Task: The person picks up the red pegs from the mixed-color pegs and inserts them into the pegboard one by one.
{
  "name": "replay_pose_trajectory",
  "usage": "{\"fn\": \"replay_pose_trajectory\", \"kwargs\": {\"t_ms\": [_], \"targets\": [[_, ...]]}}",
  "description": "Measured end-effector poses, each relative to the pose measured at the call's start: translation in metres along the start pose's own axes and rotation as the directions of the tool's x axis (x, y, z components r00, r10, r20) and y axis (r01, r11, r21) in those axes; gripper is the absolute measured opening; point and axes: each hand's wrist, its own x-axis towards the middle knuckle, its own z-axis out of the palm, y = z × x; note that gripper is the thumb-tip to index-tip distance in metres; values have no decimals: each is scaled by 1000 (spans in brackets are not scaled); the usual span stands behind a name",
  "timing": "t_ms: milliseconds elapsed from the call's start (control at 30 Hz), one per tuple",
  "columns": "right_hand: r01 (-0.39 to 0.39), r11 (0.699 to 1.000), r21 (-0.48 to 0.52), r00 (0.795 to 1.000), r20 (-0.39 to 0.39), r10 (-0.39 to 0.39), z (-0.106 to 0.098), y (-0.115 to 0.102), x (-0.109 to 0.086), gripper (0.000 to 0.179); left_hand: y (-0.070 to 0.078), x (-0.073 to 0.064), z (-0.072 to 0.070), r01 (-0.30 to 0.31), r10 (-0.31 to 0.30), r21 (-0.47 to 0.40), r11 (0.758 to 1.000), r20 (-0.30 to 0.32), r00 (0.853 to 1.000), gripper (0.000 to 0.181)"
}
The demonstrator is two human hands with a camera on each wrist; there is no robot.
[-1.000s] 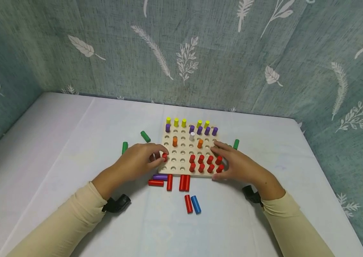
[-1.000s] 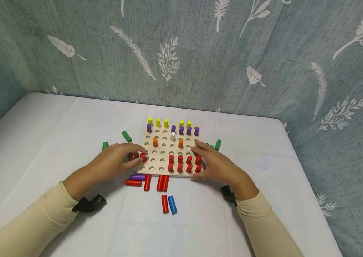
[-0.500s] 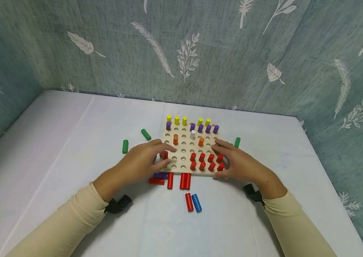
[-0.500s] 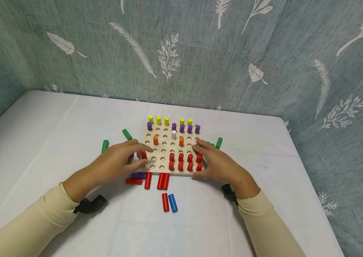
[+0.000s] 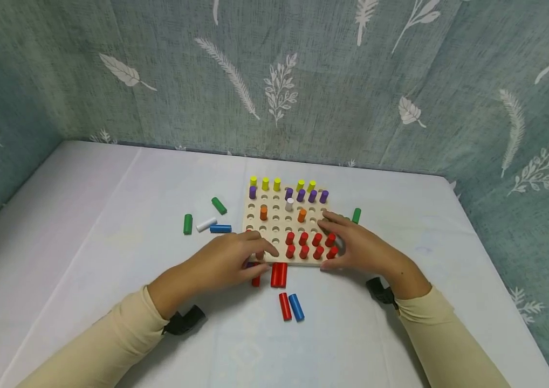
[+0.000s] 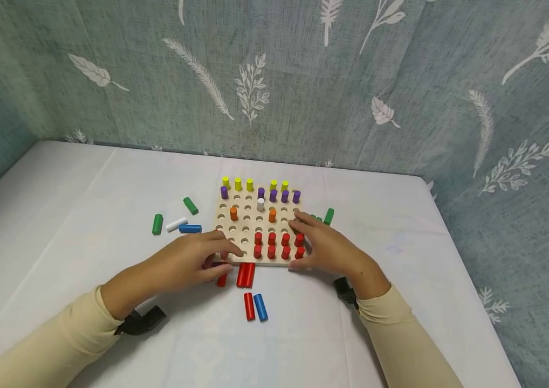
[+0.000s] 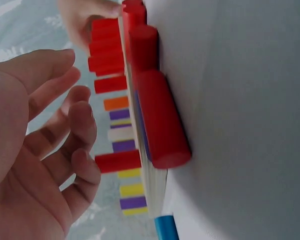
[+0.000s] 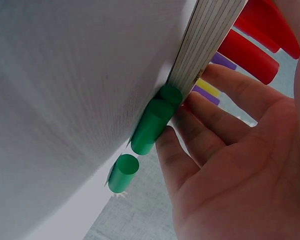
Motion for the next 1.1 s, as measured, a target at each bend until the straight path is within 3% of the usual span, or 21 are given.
{"fn": "replay_pose_trajectory", "kwargs": {"t_ms": [167,567,1100], "targets": [[-4,1000,10,1000,23,4,6,1,-1,96,4,-3,8,-48,47,4,999,62,997,27],[16,1000,-3,1000,12,-16,8,3,-3,96,13,-7,19,-156,155,6,988,80,985,16],[13,1000,-20,1000,1,-13,1,1,-2,97,20,-6,19,-170,177,-50,984,198,964,13]]}}
